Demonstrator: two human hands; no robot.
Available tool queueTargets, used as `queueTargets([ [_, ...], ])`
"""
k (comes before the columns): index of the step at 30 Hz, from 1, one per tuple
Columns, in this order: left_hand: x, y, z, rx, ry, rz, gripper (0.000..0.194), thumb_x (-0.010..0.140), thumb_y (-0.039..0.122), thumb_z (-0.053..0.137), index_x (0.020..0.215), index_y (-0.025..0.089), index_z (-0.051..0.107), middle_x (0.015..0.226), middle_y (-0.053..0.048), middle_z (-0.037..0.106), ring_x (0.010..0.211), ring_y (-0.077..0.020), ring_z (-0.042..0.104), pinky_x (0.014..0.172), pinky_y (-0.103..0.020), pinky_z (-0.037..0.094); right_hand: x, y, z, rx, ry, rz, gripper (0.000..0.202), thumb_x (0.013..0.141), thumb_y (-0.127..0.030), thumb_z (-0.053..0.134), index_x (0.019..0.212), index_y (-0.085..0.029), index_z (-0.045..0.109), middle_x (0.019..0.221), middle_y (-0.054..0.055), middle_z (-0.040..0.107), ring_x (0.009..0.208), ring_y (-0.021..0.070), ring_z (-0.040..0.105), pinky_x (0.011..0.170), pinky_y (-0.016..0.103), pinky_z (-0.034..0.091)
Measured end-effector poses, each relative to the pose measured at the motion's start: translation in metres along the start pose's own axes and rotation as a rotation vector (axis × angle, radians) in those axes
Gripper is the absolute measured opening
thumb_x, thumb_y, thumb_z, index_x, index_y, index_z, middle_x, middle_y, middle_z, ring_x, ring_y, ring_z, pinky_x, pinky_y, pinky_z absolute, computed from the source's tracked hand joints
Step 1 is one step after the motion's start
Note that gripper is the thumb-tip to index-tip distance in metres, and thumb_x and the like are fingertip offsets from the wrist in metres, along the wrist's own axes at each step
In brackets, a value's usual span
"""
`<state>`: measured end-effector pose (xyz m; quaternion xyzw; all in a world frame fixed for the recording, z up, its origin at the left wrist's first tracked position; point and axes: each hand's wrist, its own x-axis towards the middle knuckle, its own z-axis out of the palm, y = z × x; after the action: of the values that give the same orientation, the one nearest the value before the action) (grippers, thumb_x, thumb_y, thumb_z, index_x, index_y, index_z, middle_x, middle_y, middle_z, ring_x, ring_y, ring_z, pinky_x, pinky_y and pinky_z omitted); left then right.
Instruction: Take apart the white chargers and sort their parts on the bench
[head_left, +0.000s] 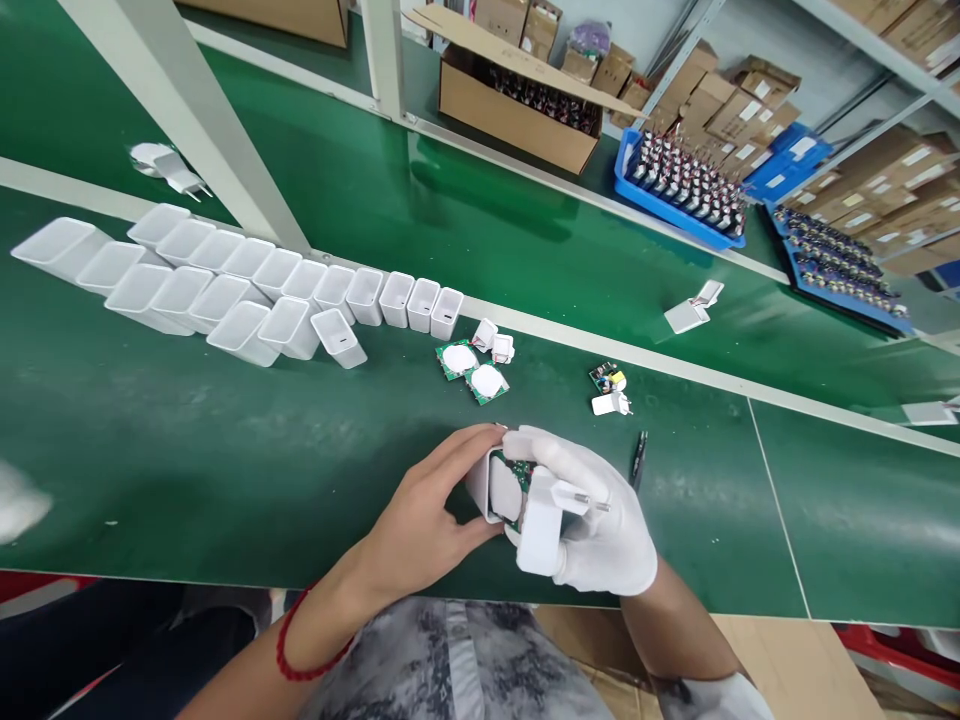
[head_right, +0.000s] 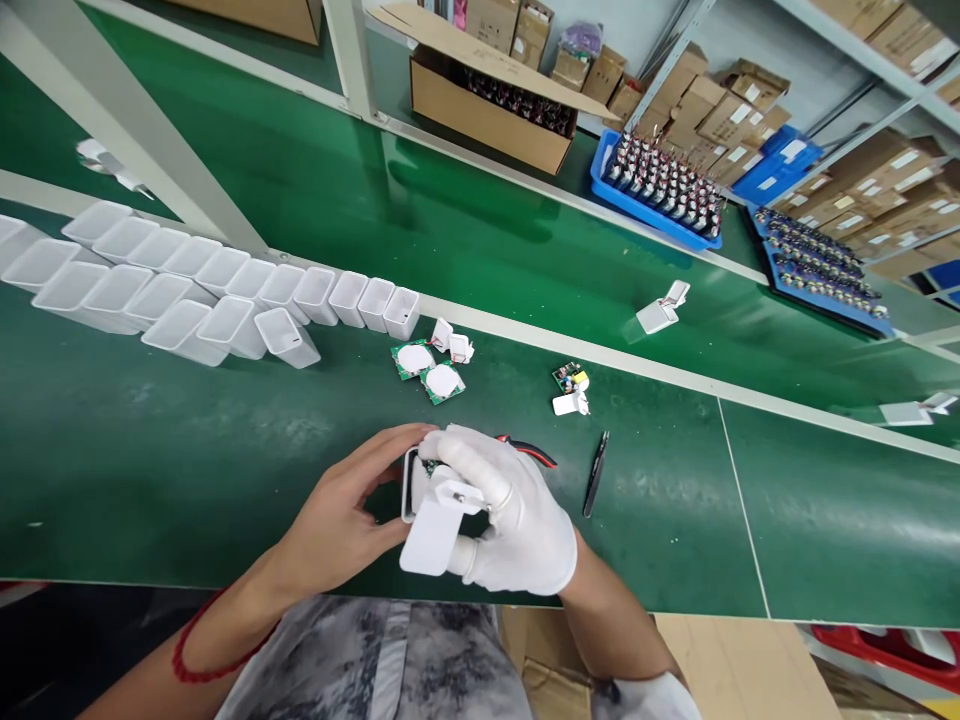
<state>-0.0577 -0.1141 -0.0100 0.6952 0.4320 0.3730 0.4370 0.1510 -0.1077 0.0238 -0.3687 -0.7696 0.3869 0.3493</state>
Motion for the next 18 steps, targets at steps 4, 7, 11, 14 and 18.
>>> queueTargets([
  [4, -0.001, -0.003, 0.001, -0.022, -0.016, -0.030, 0.071, 0.078, 0.011, 0.070, 0.141, 0.030, 0.046, 0.144, -0.007, 0.052, 0.128, -0.0248, 0.056, 0.096, -0.029, 0.056, 0.010, -0.010, -0.002, -0.184, -0.050, -0.132, 0.082, 0.085, -0.018, 0.067, 0.153, -0.031, 0.024, 0.135, 0.009, 0.060, 0.126, 0.0240, 0.056, 0.104, 0.041, 0.049],
  [7, 0.000, -0.003, 0.002, -0.055, -0.012, -0.049, 0.068, 0.076, 0.011, 0.071, 0.138, 0.030, 0.050, 0.143, -0.007, 0.053, 0.124, -0.0251, 0.058, 0.096, -0.031, 0.056, 0.011, -0.009, 0.000, -0.152, -0.125, -0.020, 0.089, 0.084, -0.028, 0.070, 0.156, -0.028, 0.018, 0.142, 0.012, 0.053, 0.130, 0.0267, 0.053, 0.108, 0.045, 0.045],
  [11, 0.005, -0.003, 0.004, -0.137, 0.027, -0.083, 0.059, 0.075, 0.019, 0.076, 0.129, 0.028, 0.055, 0.133, -0.007, 0.058, 0.118, -0.0245, 0.061, 0.091, -0.031, 0.057, -0.002, 0.006, 0.010, -0.017, -0.073, 0.220, 0.101, 0.075, -0.057, 0.075, 0.155, -0.027, 0.020, 0.155, 0.015, 0.035, 0.142, 0.0325, 0.038, 0.116, 0.053, 0.033],
  [14, 0.006, -0.006, 0.005, -0.165, -0.005, -0.091, 0.058, 0.075, 0.019, 0.076, 0.128, 0.027, 0.055, 0.132, -0.008, 0.058, 0.118, -0.0240, 0.060, 0.093, -0.031, 0.057, -0.009, 0.013, 0.017, 0.009, -0.041, 0.184, 0.086, 0.080, -0.058, 0.070, 0.151, -0.032, 0.030, 0.160, 0.011, 0.027, 0.145, 0.0315, 0.032, 0.117, 0.054, 0.030],
  [18, 0.004, -0.010, 0.004, -0.199, -0.030, -0.081, 0.061, 0.075, 0.015, 0.074, 0.132, 0.028, 0.054, 0.136, -0.008, 0.056, 0.119, -0.0237, 0.059, 0.093, -0.031, 0.056, -0.007, 0.010, 0.019, 0.067, -0.006, 0.234, 0.075, 0.085, -0.062, 0.062, 0.150, -0.036, 0.033, 0.159, 0.006, 0.031, 0.143, 0.0293, 0.036, 0.118, 0.052, 0.030],
])
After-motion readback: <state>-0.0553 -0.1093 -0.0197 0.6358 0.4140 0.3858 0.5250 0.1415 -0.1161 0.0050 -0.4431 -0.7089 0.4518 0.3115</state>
